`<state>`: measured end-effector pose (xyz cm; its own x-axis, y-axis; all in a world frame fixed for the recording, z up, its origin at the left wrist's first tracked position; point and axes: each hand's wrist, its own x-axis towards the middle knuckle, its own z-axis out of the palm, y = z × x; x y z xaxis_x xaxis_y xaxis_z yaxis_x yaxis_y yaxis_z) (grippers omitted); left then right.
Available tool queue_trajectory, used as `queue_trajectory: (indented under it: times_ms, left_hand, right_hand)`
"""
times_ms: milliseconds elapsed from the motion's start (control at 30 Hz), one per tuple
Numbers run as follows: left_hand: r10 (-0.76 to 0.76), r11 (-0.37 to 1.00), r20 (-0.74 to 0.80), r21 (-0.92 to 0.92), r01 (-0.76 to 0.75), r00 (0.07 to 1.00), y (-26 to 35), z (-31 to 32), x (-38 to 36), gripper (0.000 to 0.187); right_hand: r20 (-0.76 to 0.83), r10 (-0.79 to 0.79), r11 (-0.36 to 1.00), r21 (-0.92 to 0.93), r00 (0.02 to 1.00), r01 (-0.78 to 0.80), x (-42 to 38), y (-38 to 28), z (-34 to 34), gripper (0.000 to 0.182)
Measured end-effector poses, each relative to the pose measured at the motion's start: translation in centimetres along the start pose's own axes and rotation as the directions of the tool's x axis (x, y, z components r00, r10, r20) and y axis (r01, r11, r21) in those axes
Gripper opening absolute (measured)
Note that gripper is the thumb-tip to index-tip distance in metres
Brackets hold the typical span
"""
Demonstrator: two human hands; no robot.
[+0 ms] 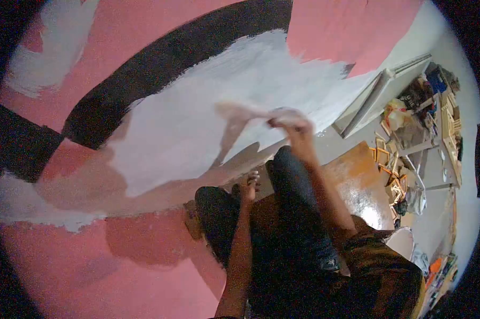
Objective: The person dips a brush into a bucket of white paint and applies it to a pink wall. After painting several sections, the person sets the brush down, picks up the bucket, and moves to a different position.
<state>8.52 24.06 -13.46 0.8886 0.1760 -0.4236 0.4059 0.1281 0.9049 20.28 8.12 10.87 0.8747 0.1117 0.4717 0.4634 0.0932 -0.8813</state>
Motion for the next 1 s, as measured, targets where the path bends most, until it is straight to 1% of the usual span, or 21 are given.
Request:
queue_trajectory:
  times_ms: [67,100,133,167,233,267,300,400,433,467,500,533,567,600,667,767,833,867,900,933,1000]
  left_hand:
    - [-0.009,0.999,0.108,-0.033,0.012,0.994,1.8,0.5,-0.3,0.025]
    - [0.069,0.993,0.122,-0.108,-0.056,0.99,0.8,0.6,0.0,0.025]
    - [0.147,0.976,0.128,-0.182,-0.123,0.981,-1.2,0.7,0.6,0.025]
    - [0.209,0.974,0.121,-0.118,-0.195,0.97,-1.4,0.9,0.8,0.025]
    - [0.33,0.943,0.106,0.013,-0.333,0.938,-1.7,1.5,1.2,0.024]
    - [0.268,0.958,0.091,0.077,-0.275,0.959,2.2,1.8,-0.5,0.024]
    - [0.205,0.967,0.07,0.142,-0.213,0.976,4.5,2.0,-1.4,0.023]
    - [0.23,0.943,0.195,-0.286,-0.169,0.953,-0.7,1.5,1.4,0.024]
    - [0.152,0.985,0.178,-0.106,-0.134,0.972,0.3,1.2,0.5,0.024]
    - [0.078,0.993,0.148,0.079,-0.091,0.986,2.8,1.1,-0.9,0.025]
    - [0.071,0.992,0.124,0.093,-0.083,0.99,3.1,1.1,-1.1,0.026]
    - [0.101,0.994,0.124,0.034,-0.106,0.987,2.2,1.0,-0.8,0.026]
    - [0.14,0.989,0.126,-0.057,-0.134,0.982,0.9,0.9,-0.1,0.027]
    - [0.164,0.982,0.127,-0.115,-0.15,0.978,-0.2,0.6,0.2,0.027]
    - [0.189,0.969,0.135,-0.184,-0.163,0.973,-2.1,-0.2,0.4,0.028]
    - [0.221,0.954,0.158,-0.238,-0.18,0.963,-2.8,-0.9,0.5,0.029]
    - [0.273,0.944,0.128,-0.225,-0.24,0.953,-2.6,-1.1,0.6,0.03]
    - [0.307,0.935,0.087,-0.216,-0.283,0.948,-2.5,-0.8,0.8,0.028]
    - [0.34,0.924,0.045,-0.204,-0.325,0.939,-2.5,-0.5,1.1,0.026]
    - [0.368,0.914,0.007,-0.189,-0.36,0.93,-2.6,-0.3,1.2,0.024]
    - [0.16,0.983,0.058,-0.102,-0.154,0.985,1.3,0.8,-0.2,0.022]
  right_hand:
    - [-0.259,0.078,0.996,-0.022,0.963,-0.087,-0.1,-0.1,-6.8,0.023]
    - [-0.322,-0.003,1.0,-0.009,0.947,0.0,-0.4,0.8,-10.2,0.025]
    - [-0.396,-0.048,0.995,-0.1,0.917,0.009,-0.8,0.7,-13.1,0.027]
    - [-0.463,-0.101,0.982,-0.189,0.881,0.014,-1.2,0.5,-15.6,0.028]
    - [-0.612,-0.066,0.975,-0.207,0.788,-0.079,-2.2,0.5,-19.5,0.031]
    - [-0.618,-0.046,0.965,-0.232,0.785,-0.126,-2.6,-0.8,-19.3,0.033]
    - [-0.579,-0.018,0.964,-0.226,0.815,-0.139,-3.0,-1.3,-18.7,0.032]
    - [-0.389,0.064,0.968,-0.201,0.919,-0.152,-3.7,-1.5,-14.0,0.029]
    - [-0.28,0.078,0.973,-0.187,0.957,-0.134,-3.6,-1.3,-10.8,0.029]
    - [-0.163,0.158,0.987,-0.001,0.974,-0.161,-3.6,-0.8,-7.4,0.023]
    - [-0.009,-0.015,0.999,-0.043,1.0,0.015,-3.4,-1.1,-3.5,0.015]
    - [0.094,0.191,0.979,0.048,0.977,-0.196,-3.8,-0.5,0.0,0.01]
    - [0.136,0.047,0.996,0.069,0.99,-0.057,-4.3,-0.1,3.8,0.011]
    - [0.273,0.147,0.984,0.059,0.951,-0.169,-3.3,-2.5,6.8,0.011]
    - [0.284,0.125,0.977,0.133,0.95,-0.169,-2.3,-3.3,10.7,0.013]
    - [0.208,-0.161,0.967,0.231,0.965,0.111,0.8,0.0,9.3,0.012]
    - [0.082,-0.046,0.986,0.164,0.996,0.032,2.6,0.2,3.4,0.011]
    - [-0.022,0.124,0.954,0.279,0.992,-0.113,3.0,-0.4,0.2,0.014]
    - [-0.055,0.033,0.975,0.221,0.998,-0.02,3.7,-0.1,-3.9,0.022]
    - [-0.139,0.041,0.992,0.122,0.989,-0.024,4.1,-0.3,-7.8,0.028]
    - [-0.383,0.051,0.999,0.01,0.922,-0.051,4.1,-1.2,-14.7,0.025]
